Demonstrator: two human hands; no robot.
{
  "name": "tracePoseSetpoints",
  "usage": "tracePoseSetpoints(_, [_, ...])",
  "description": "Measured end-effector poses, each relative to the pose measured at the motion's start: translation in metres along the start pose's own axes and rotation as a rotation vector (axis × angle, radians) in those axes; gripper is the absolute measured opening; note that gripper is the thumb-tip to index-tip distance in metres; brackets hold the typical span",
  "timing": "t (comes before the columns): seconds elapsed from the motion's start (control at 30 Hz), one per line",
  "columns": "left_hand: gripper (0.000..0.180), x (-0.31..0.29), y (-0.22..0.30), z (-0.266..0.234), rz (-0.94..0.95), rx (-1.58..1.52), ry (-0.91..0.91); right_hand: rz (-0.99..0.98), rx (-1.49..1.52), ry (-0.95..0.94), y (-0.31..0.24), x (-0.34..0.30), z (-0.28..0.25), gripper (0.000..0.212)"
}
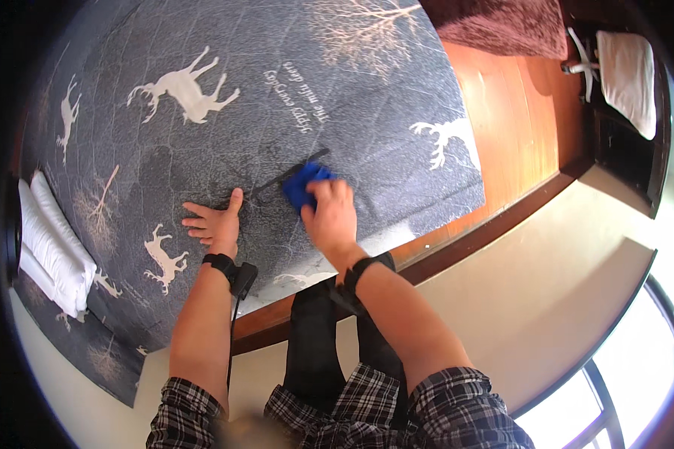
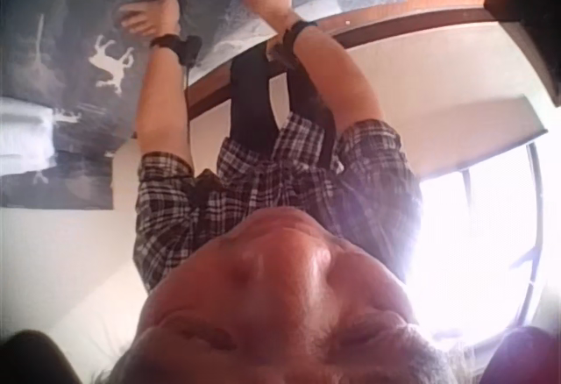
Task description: The person wipes the wall and window ledge with a cloth, rinses it in a basin of water, and then wipes down the mattress cover.
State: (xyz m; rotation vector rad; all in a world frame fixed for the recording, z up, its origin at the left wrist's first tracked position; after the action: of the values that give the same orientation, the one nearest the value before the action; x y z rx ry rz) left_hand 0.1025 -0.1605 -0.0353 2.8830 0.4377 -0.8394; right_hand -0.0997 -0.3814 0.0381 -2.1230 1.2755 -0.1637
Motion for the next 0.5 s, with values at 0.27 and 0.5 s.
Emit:
tracePoseSetpoints(0.27, [0.169, -0.001, -0.009, 0.002, -0.026, -0.029, -0.009, -0.233, 0.366, -0.505, -0.118, 0.103, 0.027, 0.069])
tracePoseSetpoints(0.5, [0.169, -0.008, -0.002, 0.003, -0.001, -0.055, 0.023, 0.231, -0.671, 0.01, 0.022, 0.256, -0.094, 0.137])
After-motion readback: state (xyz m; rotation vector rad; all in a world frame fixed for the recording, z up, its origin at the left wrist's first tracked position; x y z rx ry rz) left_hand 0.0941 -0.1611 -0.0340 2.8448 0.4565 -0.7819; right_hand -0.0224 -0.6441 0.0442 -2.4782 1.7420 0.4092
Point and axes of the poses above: each hand's wrist, its own x-axis towards the middle knuckle, its own z-axis out of the palm, y = z × x, the point moved 7 cm from there along x, towards the middle knuckle, and after that the axes turned 8 degrees about y, right-handed, at the moved point
